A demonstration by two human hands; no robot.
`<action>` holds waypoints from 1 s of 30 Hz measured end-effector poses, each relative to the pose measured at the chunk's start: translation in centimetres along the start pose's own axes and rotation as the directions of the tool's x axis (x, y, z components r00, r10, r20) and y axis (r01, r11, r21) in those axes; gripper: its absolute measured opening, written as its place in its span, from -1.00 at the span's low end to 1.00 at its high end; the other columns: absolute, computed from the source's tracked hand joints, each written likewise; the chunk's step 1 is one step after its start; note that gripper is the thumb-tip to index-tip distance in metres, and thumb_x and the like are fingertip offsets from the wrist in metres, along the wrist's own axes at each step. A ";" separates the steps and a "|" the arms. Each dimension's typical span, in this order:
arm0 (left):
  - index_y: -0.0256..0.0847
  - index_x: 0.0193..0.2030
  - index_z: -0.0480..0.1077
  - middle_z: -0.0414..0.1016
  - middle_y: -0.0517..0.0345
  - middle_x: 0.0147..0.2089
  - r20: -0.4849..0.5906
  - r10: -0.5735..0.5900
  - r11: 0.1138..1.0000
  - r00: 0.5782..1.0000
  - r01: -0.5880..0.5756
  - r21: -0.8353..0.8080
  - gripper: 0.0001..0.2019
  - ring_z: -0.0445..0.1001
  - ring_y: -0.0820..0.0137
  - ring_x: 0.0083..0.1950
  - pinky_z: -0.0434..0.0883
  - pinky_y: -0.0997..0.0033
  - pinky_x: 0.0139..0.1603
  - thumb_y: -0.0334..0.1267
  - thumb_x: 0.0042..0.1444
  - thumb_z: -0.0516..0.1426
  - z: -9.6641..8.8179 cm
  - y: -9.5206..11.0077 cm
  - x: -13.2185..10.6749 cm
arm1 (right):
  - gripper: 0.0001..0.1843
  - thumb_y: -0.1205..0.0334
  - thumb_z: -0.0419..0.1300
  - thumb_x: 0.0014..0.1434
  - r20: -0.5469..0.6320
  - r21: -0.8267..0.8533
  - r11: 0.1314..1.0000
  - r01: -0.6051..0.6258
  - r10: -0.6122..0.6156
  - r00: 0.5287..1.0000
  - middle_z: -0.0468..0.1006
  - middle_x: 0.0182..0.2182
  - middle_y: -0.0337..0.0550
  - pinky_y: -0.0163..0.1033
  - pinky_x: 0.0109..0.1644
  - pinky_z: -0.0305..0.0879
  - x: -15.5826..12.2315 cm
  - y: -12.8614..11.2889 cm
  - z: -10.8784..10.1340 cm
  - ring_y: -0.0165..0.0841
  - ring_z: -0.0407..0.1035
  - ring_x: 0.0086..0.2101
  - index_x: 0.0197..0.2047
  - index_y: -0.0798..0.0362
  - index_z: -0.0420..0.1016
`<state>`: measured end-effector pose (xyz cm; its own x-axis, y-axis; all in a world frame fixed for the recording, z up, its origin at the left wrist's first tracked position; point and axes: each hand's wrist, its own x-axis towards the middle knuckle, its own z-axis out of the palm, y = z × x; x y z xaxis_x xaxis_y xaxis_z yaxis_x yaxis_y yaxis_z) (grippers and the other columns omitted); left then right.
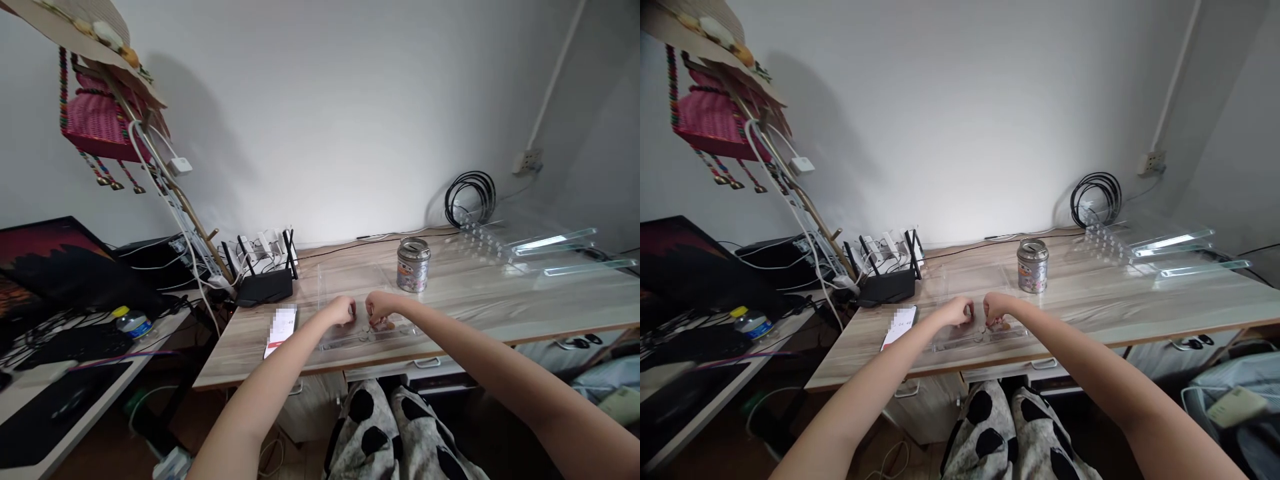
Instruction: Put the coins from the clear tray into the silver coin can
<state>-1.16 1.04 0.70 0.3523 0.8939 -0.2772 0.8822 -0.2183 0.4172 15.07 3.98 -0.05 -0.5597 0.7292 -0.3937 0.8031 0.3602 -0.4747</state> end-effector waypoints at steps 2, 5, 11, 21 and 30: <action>-0.27 -0.29 0.34 0.33 0.22 -0.57 0.034 -0.008 1.000 0.999 0.008 -0.003 -0.76 0.28 0.52 -0.69 0.18 0.58 -0.67 -0.43 -0.20 0.08 -0.3 0.3 0.1 | -0.86 0.28 0.20 -0.29 0.006 0.029 0.999 -0.014 0.014 1.000 0.44 -0.65 -0.22 -0.40 -0.52 0.20 -0.4 0.5 -0.1 -0.46 0.30 -0.59 -0.57 0.16 0.40; -0.29 -0.39 0.35 0.31 0.23 -0.61 0.060 0.002 1.000 0.998 -0.002 0.014 -0.82 0.27 0.52 -0.70 0.18 0.56 -0.67 -0.46 -0.23 0.09 -0.6 0.7 0.3 | -0.90 0.30 0.19 -0.29 -0.012 0.060 0.998 -0.014 0.015 1.000 0.42 -0.68 -0.22 -0.38 -0.52 0.21 -0.7 1.1 -0.1 -0.46 0.29 -0.60 -0.61 0.16 0.38; -0.31 -0.44 0.35 0.28 0.22 -0.60 0.020 0.034 0.998 0.999 -0.035 0.048 -0.85 0.24 0.54 -0.67 0.14 0.57 -0.64 -0.50 -0.25 0.06 -0.2 1.4 -0.4 | -0.80 0.33 0.17 -0.30 -0.006 0.109 0.989 0.097 -0.097 0.995 0.46 -0.59 -0.27 -0.42 -0.50 0.17 -2.0 1.2 -0.2 -0.47 0.31 -0.56 -0.46 0.12 0.42; -0.26 -0.24 0.38 0.28 0.28 -0.54 0.145 0.415 0.909 0.898 -0.417 -0.015 -0.67 0.20 0.56 -0.52 0.11 0.61 -0.55 -0.46 -0.25 0.08 0.6 0.7 -1.5 | -0.66 0.39 0.12 -0.28 0.104 -0.075 0.953 0.293 -0.284 0.953 0.34 -0.60 -0.33 -0.45 -0.56 0.02 -3.4 1.4 0.0 -0.54 0.15 -0.58 -0.32 0.10 0.45; -0.26 -0.34 0.39 0.34 0.26 -0.48 0.231 0.407 0.907 0.884 -0.421 0.015 -0.74 0.24 0.54 -0.48 0.15 0.59 -0.51 -0.43 -0.29 0.14 0.4 1.2 -1.0 | -0.74 0.38 0.13 -0.32 0.242 -0.133 0.987 0.091 -0.056 0.969 0.36 -0.62 -0.29 -0.38 -0.56 0.16 -2.9 0.7 -0.3 -0.49 0.22 -0.63 -0.43 0.14 0.43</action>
<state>-0.35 -0.27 1.17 0.7422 0.6112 -0.2749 0.6564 -0.5803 0.4821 17.31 2.24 1.01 -0.6369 0.5455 -0.5448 0.7691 0.4988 -0.3997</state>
